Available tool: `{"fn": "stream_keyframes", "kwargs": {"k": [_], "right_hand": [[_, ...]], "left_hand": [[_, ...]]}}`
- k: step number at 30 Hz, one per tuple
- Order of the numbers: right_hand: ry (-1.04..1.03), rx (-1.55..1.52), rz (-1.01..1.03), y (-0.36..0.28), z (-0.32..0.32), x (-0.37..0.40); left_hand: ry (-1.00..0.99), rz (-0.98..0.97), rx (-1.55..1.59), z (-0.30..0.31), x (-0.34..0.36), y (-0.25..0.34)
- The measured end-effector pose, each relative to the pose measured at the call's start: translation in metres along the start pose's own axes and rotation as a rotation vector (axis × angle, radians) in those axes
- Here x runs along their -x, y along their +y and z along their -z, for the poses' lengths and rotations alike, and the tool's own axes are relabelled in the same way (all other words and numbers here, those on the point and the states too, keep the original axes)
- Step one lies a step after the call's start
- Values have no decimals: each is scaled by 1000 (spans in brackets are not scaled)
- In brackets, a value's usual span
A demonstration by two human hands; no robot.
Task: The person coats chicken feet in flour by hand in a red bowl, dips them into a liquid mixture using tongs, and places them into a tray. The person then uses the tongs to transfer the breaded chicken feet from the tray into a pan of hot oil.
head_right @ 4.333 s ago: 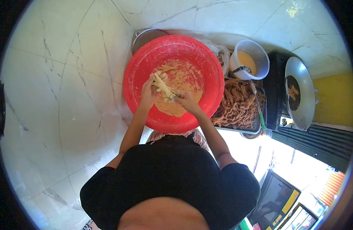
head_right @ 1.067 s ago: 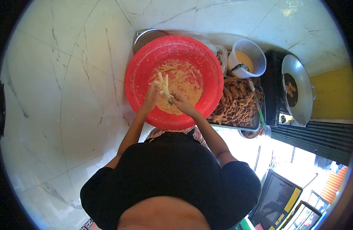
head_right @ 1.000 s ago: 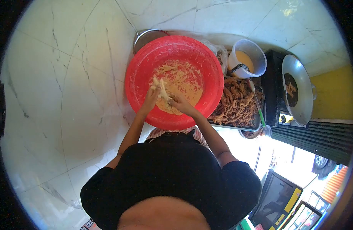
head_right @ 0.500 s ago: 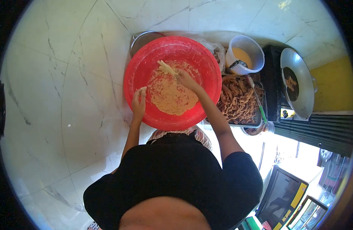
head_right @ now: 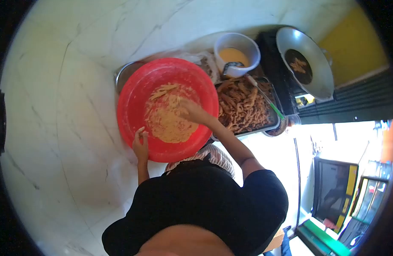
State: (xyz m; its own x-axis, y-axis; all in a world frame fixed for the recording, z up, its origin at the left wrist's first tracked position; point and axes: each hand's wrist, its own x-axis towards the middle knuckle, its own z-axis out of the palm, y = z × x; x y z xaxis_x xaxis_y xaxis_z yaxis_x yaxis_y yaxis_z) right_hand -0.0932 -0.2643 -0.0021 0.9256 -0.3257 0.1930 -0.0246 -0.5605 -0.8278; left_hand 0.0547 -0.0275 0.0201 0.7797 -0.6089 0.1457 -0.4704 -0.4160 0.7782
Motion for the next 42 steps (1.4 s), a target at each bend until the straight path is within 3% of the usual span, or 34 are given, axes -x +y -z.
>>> {"fn": "stream_keyframes", "kwargs": {"k": [1, 3, 4, 6, 8, 10, 12, 18, 22, 24, 29, 32, 34, 35, 37, 39, 40, 42], "right_hand": [[229, -58, 61, -5, 22, -3], [413, 79, 51, -27, 81, -2], [432, 88, 45, -23, 99, 3], [665, 242, -216, -14, 130, 11], [707, 334, -303, -2, 149, 14], [745, 533, -396, 16, 157, 16], [743, 615, -413, 37, 156, 15], [637, 785, -502, 58, 151, 13], [680, 736, -367, 61, 158, 16], [679, 711, -358, 63, 160, 17], [698, 485, -327, 44, 173, 14], [728, 310, -370, 0, 194, 10], [708, 125, -159, -33, 202, 2], [691, 117, -151, -49, 201, -3], [600, 319, 169, -76, 193, -11], [469, 217, 185, -91, 173, -19], [365, 247, 255, -100, 157, -25], [242, 261, 340, -111, 123, -34]], "left_hand": [[-25, -21, 9, -6, -1, 2], [-100, 140, 371, -20, -5, 3], [-116, 126, 373, -33, -8, -1], [-344, 79, 482, -62, -13, -8], [-559, 60, 394, -90, -19, 17], [-744, 179, 422, -110, -18, 62], [-822, -34, 335, -144, -15, 74], [-996, -193, 29, -175, -16, 137], [-964, -69, 187, -180, -16, 114], [-1003, 176, 308, -174, -19, 102], [-957, 146, 509, -162, -32, 83], [-861, 95, 572, -149, -38, 91], [-769, 95, 589, -132, -43, 97], [-793, 125, 659, -128, -46, 99], [-793, 166, 738, -117, -51, 109], [-828, 370, 963, -104, -59, 121], [-801, 376, 968, -100, -63, 123], [-683, 471, 1423, -90, -71, 123]]}}
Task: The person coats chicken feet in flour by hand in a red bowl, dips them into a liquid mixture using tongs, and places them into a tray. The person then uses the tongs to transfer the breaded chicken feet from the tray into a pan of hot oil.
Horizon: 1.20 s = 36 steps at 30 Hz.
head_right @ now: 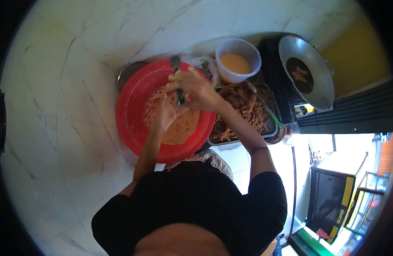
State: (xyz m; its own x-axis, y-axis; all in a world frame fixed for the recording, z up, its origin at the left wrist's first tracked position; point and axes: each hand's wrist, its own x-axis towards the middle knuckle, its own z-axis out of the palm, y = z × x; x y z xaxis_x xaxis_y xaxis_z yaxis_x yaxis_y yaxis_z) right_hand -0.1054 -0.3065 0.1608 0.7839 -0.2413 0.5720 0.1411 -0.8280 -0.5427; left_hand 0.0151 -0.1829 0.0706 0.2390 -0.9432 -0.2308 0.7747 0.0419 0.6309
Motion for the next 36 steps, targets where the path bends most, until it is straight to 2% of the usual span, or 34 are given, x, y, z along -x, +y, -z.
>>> {"fn": "stream_keyframes", "kwargs": {"k": [1, 3, 5, 6, 8, 9, 10, 11, 12, 13, 14, 15, 16, 17, 21, 23, 25, 27, 28, 29, 30, 32, 33, 35, 36], "right_hand": [[-92, -43, 73, -3, -21, 3], [-196, -100, 162, 0, -64, 14], [-366, -103, 304, 4, -101, 27], [-377, -115, 310, -5, -105, 28], [-581, -217, 139, -22, -106, 25], [-590, -226, 147, -23, -110, 24], [-432, -362, 84, -23, -114, 25], [-273, -492, 18, -22, -119, 26], [-283, -499, 21, -19, -130, 31], [-171, -476, -214, -16, -145, 38], [-57, -446, -447, -13, -158, 47], [-69, -451, -444, -13, -165, 53], [-104, -792, -653, -14, -169, 58], [-141, -1133, -861, -12, -173, 60], [-279, -1155, -935, -17, -163, 56], [-444, -1133, -985, -12, -162, 54], [-465, -1016, -955, -1, -165, 53], [-485, -899, -924, 8, -160, 47], [-501, -767, -875, 12, -152, 39], [-513, -636, -825, 18, -146, 32], [-511, -636, -821, 30, -145, 28], [-410, -149, -531, 59, -147, 25], [-408, -152, -534, 76, -150, 25], [-376, -85, -327, 103, -157, 23], [-481, 17, -448, 104, -156, 19]], "left_hand": [[20, -19, 7, 2, 4, 11], [-124, -2, 255, 10, 15, 34], [-101, 22, 190, 42, 22, 38], [-92, 68, 124, 58, 24, 33], [-1, 50, 145, 85, 30, 17], [79, 40, 157, 91, 35, 14], [89, 32, 162, 95, 38, 9], [59, -133, 165, 97, 38, 1], [29, -296, 168, 96, 39, -4], [40, -303, 173, 93, 43, -6], [241, -265, 123, 90, 48, -7], [441, -223, 72, 84, 52, -7], [449, -231, 77, 76, 56, -6], [464, -267, -54, 67, 60, -6], [542, -274, -383, 54, 71, 1], [568, -283, -404, 55, 73, 0], [593, -295, -431, 64, 74, -1], [493, -477, -512, 90, 72, -10], [495, -479, -513, 105, 75, -17], [596, -560, -644, 120, 82, -24], [695, -643, -776, 130, 91, -26], [664, -584, -867, 125, 118, -9], [637, -521, -955, 120, 130, 0], [618, -456, -1033, 109, 147, 7], [598, -396, -1108, 108, 151, 10]]}}
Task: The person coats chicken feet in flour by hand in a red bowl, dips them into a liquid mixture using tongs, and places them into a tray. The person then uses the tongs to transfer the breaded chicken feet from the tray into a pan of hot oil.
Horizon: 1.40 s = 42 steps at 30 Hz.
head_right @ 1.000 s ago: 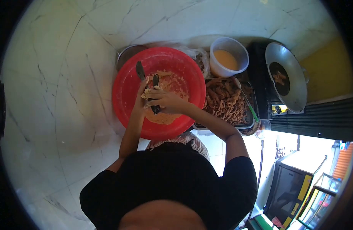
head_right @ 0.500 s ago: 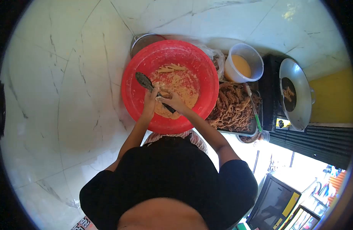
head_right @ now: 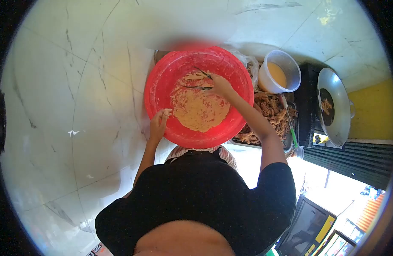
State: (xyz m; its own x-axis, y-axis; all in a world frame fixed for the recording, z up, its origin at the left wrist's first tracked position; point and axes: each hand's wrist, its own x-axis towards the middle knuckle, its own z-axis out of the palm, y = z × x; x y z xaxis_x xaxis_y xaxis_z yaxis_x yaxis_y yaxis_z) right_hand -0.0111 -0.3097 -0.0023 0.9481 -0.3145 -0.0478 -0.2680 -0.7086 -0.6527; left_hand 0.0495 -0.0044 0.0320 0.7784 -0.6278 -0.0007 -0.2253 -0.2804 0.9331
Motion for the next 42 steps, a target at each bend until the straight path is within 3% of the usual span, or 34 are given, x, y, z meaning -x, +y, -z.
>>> {"fn": "stream_keyframes", "kwargs": {"k": [1, 3, 6, 10, 16, 19, 21, 22, 24, 27, 28, 29, 31, 32, 34, 35, 37, 38, 40, 42], "right_hand": [[-3, 0, 2, 3, 1, -6], [-125, 308, 70, 11, 0, -18], [-154, 421, 168, 24, -8, -28], [-111, 440, 181, 26, -13, -33], [-254, 534, 79, 16, -16, -26], [-245, 554, 176, 13, -20, -13], [26, 415, 366, 9, -18, -4], [25, 415, 363, 0, -9, -2], [181, -8, 38, -12, 8, 2], [306, -231, -67, -10, 3, 17], [166, -13, -15, -19, 3, 31], [174, -13, -24, -23, -5, 47], [-140, 299, 269, -27, -17, 69], [-132, 297, 260, -24, -14, 69], [14, 63, 13, -18, -1, 64], [21, 62, -1, -11, 9, 59], [526, -203, -106, 5, 30, 48], [541, -201, -113, 9, 31, 50], [487, -382, -121, 9, 24, 58], [42, -231, -119, -3, 13, 81]], "left_hand": [[3, 2, 1, -1, 1, -6], [-7, -186, -363, -6, 2, -19], [29, -84, -229, -7, 1, -20], [43, -114, -301, -9, 1, -30], [54, -99, -289, -9, 2, -28], [58, -135, -293, -7, 1, -25], [10, -93, -231, -6, 3, -19], [8, -92, -230, -6, 2, -20], [40, -121, -250, -8, 2, -25], [52, -138, -274, -9, 1, -28], [44, -142, -273, -8, 1, -23], [36, -134, -260, -7, 2, -17], [17, -134, -250, -7, -1, -16], [44, -124, -237, -9, -1, -22], [56, -114, -225, -10, 0, -19], [54, -65, -186, -10, 1, -12], [38, -25, -148, -11, 0, 1], [45, 10, -81, -12, -2, 6], [32, 38, -21, -17, -7, 2], [-25, 19, 147, -25, -17, -16]]}}
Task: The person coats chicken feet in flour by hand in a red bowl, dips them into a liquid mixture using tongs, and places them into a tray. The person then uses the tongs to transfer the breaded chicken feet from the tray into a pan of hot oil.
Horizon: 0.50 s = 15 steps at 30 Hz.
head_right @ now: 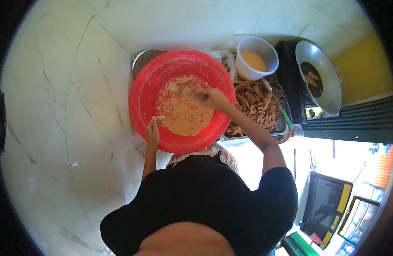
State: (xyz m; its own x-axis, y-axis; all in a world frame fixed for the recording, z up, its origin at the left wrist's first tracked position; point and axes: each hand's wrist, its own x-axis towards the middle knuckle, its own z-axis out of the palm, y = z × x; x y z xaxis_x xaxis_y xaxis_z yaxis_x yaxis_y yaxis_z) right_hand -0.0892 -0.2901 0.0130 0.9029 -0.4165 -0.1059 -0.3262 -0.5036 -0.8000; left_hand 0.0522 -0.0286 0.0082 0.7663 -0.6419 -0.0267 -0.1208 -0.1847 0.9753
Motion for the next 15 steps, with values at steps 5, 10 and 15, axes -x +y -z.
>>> {"fn": "stream_keyframes", "kwargs": {"k": [5, 10, 15], "right_hand": [[-205, 413, -33, -26, 19, 35], [488, -78, 30, -1, 100, 29], [824, 108, 12, 0, 196, 55]], "left_hand": [[-40, -16, 81, -25, -11, 8], [-146, 53, 94, -57, -15, -6], [-443, -49, 126, -110, -27, -3]]}}
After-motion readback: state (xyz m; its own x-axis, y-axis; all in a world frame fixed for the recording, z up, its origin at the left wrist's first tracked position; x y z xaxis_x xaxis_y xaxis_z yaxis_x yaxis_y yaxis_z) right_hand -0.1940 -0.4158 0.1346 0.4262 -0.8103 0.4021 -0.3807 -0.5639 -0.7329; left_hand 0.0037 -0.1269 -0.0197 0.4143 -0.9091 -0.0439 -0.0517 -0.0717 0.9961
